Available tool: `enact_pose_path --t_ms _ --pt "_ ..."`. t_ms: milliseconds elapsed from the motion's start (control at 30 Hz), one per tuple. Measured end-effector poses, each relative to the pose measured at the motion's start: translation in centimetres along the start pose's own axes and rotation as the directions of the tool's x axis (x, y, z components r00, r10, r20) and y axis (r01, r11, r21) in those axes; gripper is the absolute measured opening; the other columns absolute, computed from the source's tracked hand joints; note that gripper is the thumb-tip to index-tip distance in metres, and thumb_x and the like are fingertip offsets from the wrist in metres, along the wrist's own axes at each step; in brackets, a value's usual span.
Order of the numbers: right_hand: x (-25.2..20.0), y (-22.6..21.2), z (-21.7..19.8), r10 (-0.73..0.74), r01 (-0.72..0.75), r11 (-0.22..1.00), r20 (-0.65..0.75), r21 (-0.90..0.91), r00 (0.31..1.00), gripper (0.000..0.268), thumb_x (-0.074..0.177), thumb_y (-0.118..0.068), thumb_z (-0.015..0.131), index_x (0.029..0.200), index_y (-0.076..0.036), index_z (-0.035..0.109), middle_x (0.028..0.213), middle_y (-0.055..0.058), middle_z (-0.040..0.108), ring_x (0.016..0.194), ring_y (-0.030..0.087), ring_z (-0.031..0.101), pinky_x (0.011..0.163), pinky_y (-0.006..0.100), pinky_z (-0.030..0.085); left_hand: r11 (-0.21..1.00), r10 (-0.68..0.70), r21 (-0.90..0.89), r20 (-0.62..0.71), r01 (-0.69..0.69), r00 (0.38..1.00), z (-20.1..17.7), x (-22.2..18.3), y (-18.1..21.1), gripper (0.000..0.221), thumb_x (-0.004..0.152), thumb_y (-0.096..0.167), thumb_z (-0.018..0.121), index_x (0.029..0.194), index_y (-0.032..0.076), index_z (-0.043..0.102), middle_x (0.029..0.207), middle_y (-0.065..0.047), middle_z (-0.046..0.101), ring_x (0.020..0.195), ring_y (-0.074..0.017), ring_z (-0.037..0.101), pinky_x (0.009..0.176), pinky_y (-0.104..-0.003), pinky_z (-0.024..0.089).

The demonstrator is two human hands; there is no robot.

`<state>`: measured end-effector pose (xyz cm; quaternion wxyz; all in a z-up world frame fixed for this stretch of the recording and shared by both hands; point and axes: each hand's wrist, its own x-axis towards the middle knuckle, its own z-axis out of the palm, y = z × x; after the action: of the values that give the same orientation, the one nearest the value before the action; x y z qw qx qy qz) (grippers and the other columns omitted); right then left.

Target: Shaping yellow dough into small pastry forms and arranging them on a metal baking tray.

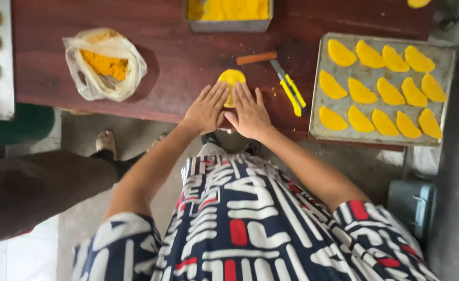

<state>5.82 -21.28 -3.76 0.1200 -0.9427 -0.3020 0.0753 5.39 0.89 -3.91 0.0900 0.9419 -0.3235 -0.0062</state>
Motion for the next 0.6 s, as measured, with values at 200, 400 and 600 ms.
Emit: enact_pose_path --t_ms 200,400,600 --pt "1.2 0.2 -3.6 0.061 -0.062 0.998 0.012 0.014 0.998 0.086 0.101 -0.06 0.041 0.156 0.006 0.03 0.166 0.023 0.024 0.156 0.035 0.018 0.123 0.061 0.012 0.997 -0.08 -0.005 -0.016 0.08 0.997 -1.2 1.9 -0.4 0.07 0.099 0.035 0.049 0.158 0.0 0.036 0.166 -0.019 0.033 0.156 -0.0331 0.026 0.127 -0.05 0.019" --pt "3.0 0.2 -2.7 0.133 -0.134 0.991 0.047 0.029 0.99 0.087 0.103 -0.061 0.04 0.157 0.007 0.027 0.167 0.023 0.02 0.156 0.035 0.015 0.122 0.062 0.011 0.998 -0.038 -0.044 0.027 0.039 0.999 -1.2 2.0 -3.1 0.068 0.102 0.034 0.047 0.159 0.001 0.032 0.167 -0.018 0.031 0.156 -0.0328 0.024 0.126 -0.051 0.018" --pt "4.6 -1.7 -1.9 0.189 -0.191 0.981 0.065 0.036 0.98 0.094 0.1 -0.066 0.038 0.157 0.008 0.024 0.167 0.026 0.016 0.156 0.038 0.01 0.121 0.061 0.009 0.906 -0.388 -0.242 -0.146 0.348 0.91 0.3 -1.5 -6.1 0.077 0.103 0.035 0.053 0.161 -0.006 0.022 0.167 -0.027 0.022 0.156 -0.0403 0.02 0.126 -0.051 0.019"
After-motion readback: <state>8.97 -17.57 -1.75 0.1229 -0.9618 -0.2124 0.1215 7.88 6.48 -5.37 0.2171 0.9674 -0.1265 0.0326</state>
